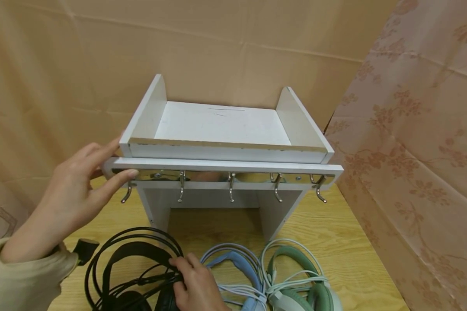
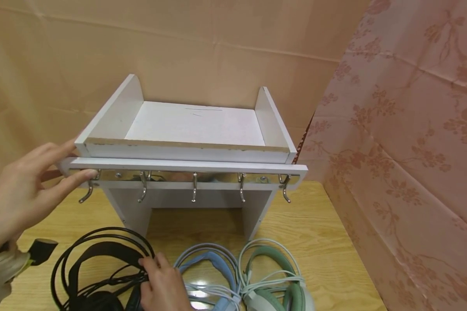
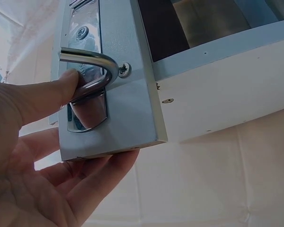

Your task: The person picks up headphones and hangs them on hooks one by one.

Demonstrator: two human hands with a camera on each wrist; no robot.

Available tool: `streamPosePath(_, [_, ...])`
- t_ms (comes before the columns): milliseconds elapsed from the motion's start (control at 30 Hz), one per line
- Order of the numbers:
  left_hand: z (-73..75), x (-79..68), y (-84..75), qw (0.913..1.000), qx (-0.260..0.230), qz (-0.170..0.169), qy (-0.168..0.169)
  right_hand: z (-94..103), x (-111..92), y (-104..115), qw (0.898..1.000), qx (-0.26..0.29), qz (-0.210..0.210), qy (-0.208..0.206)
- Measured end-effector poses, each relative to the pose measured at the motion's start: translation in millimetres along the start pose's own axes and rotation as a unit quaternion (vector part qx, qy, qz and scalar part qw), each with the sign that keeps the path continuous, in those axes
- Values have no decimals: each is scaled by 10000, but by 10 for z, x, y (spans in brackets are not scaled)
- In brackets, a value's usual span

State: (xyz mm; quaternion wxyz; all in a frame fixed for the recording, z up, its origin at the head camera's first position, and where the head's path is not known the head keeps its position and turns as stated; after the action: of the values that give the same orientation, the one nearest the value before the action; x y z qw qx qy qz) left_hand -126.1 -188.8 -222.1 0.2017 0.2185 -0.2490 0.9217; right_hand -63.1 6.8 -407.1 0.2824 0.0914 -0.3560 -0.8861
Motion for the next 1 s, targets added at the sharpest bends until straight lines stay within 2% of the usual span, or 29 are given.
streamPosePath(333, [-6, 2, -3, 10000, -59, 46, -1, 29, -28, 45, 9973, -167, 415, -588])
streamPosePath(533, [-11, 0, 12, 10000, 11, 61, -2, 48, -37, 55, 9953, -155, 540, -788])
streamPosePath(767, [-14, -5, 21, 10000, 19, 42, -12, 70, -46, 72, 9893, -230, 804, -1192])
streamPosePath(1000, [-4, 7, 14, 10000, 48, -7, -82, 84, -46, 104, 9842, -368, 861, -1500])
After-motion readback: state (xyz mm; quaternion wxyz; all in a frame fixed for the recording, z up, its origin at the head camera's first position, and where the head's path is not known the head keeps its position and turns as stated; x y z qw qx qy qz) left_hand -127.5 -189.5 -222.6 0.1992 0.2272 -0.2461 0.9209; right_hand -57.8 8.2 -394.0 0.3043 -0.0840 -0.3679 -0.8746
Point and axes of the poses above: each hand's wrist, its own x-axis towards the middle knuckle, its own z-axis out of the back of the hand, y = z × x, the point moved 3 cm from there along x, towards the middle knuckle, and after that the axes turned 9 degrees about y, right-handed, at the moved point
